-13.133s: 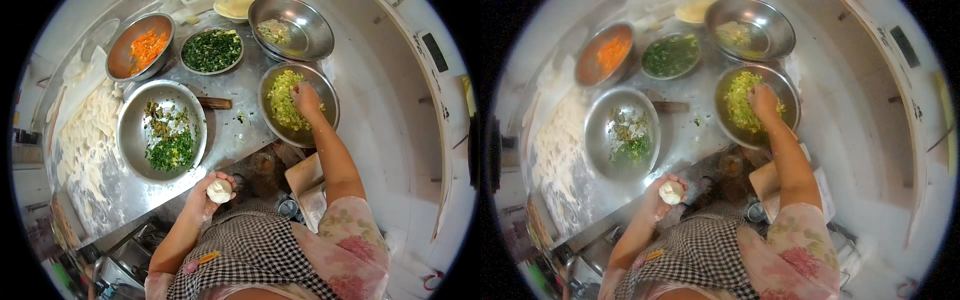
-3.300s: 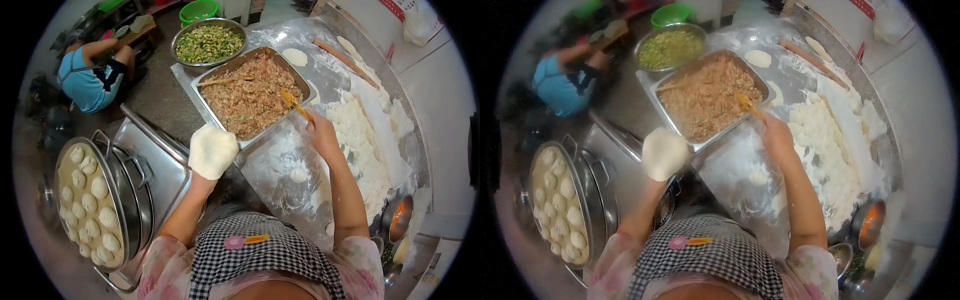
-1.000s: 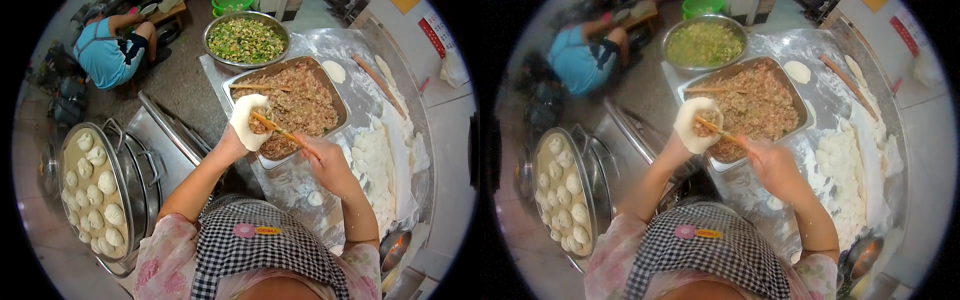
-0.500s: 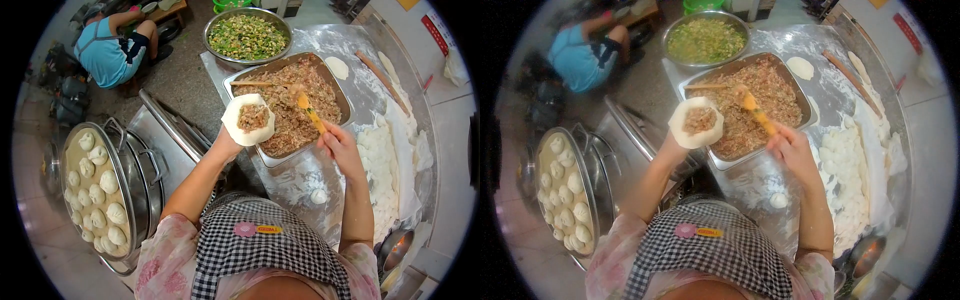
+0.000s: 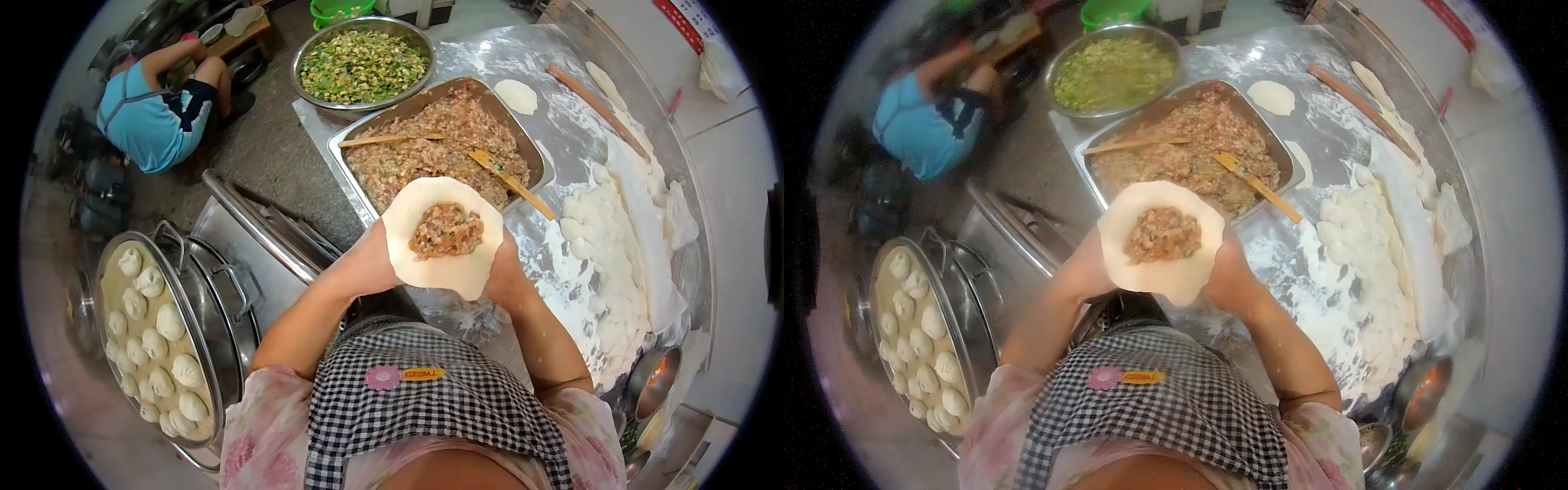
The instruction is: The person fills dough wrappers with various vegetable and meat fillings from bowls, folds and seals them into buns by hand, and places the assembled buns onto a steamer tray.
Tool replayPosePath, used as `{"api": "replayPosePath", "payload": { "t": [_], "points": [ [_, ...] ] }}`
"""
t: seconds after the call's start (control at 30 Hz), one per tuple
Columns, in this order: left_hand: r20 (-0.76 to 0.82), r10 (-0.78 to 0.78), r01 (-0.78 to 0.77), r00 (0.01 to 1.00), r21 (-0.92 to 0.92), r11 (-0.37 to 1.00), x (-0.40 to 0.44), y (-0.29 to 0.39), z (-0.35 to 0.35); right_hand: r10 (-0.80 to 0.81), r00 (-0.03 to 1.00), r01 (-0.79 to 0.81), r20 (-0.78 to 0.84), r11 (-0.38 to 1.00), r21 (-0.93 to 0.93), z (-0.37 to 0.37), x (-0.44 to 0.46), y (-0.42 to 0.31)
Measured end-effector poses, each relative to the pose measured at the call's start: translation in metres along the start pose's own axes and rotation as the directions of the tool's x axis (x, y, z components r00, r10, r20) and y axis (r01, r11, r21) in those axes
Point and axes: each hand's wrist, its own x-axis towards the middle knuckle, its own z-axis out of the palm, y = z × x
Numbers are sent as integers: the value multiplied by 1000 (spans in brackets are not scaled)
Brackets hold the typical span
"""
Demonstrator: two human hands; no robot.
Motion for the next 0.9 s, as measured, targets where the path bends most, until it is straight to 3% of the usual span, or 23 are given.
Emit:
{"api": "replayPosePath", "payload": {
  "t": [0.03, 0.07, 0.17, 0.27, 0.33, 0.37, 0.47, 0.57, 0.67, 0.73, 0.9],
  "points": [
    [-43, 33, -32, 999, 20, 999, -1, -3, 3, -87, 995, 81, -41, 986, -147, -1, -3, -2],
    [-85, 68, -65, 994, 42, 997, -2, -3, 7, -79, 993, 66, -89, 988, -140, 0, -5, -1],
    [-106, -262, 204, 959, -381, 902, -15, 16, 19, -82, 975, 56, -204, 990, -131, 4, -6, -5],
    [-237, -27, 32, 971, 18, 999, -18, 15, 22, -189, 951, 137, -246, 967, -217, 7, -4, -13],
    [-302, 141, -103, 943, 137, 985, -16, 11, 23, -326, 918, 235, -226, 906, -352, 3, -3, -11],
    [-327, 224, -165, 918, 200, 966, -15, 9, 24, -270, 922, 185, -278, 937, -297, 5, -4, -14],
    [-337, 251, -157, 907, 281, 947, -17, 4, 28, -141, 920, 81, -365, 981, -174, 12, -8, -23],
    [-378, 103, -72, 920, 96, 993, -18, 10, 32, -108, 929, 59, -353, 987, -148, 13, -8, -24],
    [-339, 104, -84, 935, 73, 994, -18, 13, 30, -132, 941, 86, -312, 984, -157, 12, -7, -24],
    [-345, 99, -90, 933, 41, 995, -18, 13, 30, -244, 941, 182, -233, 949, -258, 9, -3, -23],
    [-349, 10, -38, 937, -75, 996, -20, 18, 32, -177, 966, 133, -190, 965, -225, 11, -5, -26]
  ]
}}
